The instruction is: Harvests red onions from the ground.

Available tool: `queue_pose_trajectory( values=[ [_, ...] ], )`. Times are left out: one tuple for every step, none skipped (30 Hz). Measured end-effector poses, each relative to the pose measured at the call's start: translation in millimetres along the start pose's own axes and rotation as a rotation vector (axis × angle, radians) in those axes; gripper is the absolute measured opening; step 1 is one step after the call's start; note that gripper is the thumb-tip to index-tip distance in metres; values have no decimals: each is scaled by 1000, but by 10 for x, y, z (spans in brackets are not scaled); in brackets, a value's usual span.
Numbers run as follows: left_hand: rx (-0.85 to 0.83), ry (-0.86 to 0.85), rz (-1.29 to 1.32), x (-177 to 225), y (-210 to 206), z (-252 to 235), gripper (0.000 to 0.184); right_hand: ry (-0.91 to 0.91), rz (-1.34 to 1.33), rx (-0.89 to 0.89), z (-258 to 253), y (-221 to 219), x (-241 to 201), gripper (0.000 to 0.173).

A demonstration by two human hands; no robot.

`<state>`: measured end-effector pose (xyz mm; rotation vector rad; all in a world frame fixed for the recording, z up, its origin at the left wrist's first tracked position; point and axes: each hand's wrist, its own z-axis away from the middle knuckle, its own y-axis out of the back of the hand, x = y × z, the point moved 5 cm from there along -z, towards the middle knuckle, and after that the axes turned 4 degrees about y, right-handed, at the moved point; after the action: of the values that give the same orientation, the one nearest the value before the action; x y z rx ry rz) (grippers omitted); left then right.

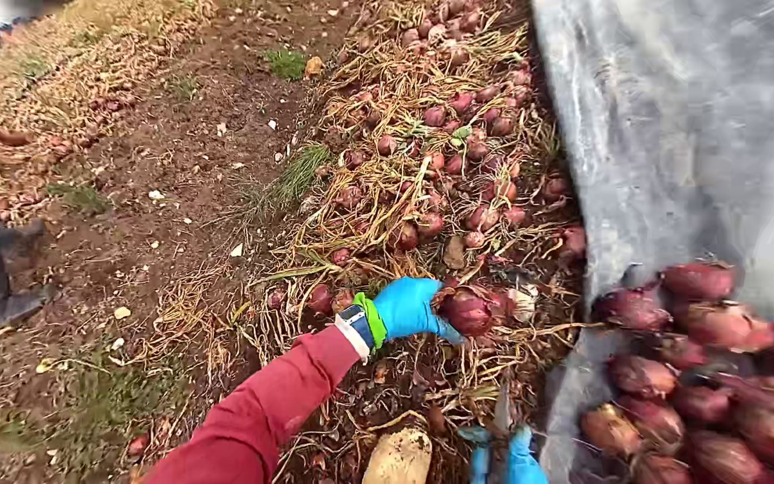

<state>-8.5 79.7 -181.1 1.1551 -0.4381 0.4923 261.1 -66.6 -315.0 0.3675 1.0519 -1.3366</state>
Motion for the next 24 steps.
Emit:
queue_pose_trajectory(
  values=[
    [-9,-41,0,86,-34,44,68,40,43,-2,-13,-55,-83,90],
    [-38,-73,-36,162,-116,75,70,110,60,-17,-50,-116,-205,91],
    [-89,-97,-77,231,-240,105,70,178,59,-18,-91,-156,-341,93],
    [-155,-124,-116,294,-396,123,71,239,74,10,-142,-153,-475,92],
    [-241,-140,-139,357,-544,124,72,303,107,62,-209,-111,-595,90],
    [-334,-138,-136,413,-654,124,72,351,162,126,-277,-47,-684,91],
    [-411,-125,-113,448,-711,103,73,381,223,168,-345,14,-749,93],
    [-468,-111,-94,453,-728,50,73,382,263,187,-421,59,-791,96],
    [-506,-92,-99,433,-724,-22,72,348,282,181,-486,98,-810,95],
    [-520,-67,-139,382,-703,-109,71,294,298,158,-531,143,-811,91],
    [-511,-28,-214,289,-678,-206,71,244,289,129,-539,197,-791,87],
    [-477,34,-289,173,-648,-302,72,202,261,98,-518,261,-754,83],
    [-416,98,-327,64,-613,-387,73,173,223,93,-495,310,-713,80],
    [-342,151,-309,-1,-577,-437,73,151,207,111,-487,346,-664,79],
    [-285,179,-238,4,-569,-427,71,110,218,128,-485,368,-582,77],
    [-267,172,-186,82,-602,-373,67,48,274,97,-482,375,-475,79],
    [-312,143,-194,231,-681,-304,62,-9,351,8,-477,370,-375,83],
    [-413,85,-250,435,-796,-226,58,-25,408,-74,-461,354,-325,89],
    [-533,-2,-319,642,-933,-146,54,-1,427,-106,-431,332,-352,93],
    [-632,-93,-369,813,-1066,-78,50,41,416,-77,-387,326,-432,93],
    [-665,-145,-380,918,-1136,-54,45,79,399,-10,-333,362,-521,91],
    [-622,-150,-386,929,-1123,-108,40,122,361,89,-263,430,-619,86],
    [-516,-114,-389,848,-1031,-233,34,178,277,208,-181,531,-716,85],
    [-399,-33,-397,675,-880,-382,31,247,138,337,-81,645,-806,84]
  ],
)
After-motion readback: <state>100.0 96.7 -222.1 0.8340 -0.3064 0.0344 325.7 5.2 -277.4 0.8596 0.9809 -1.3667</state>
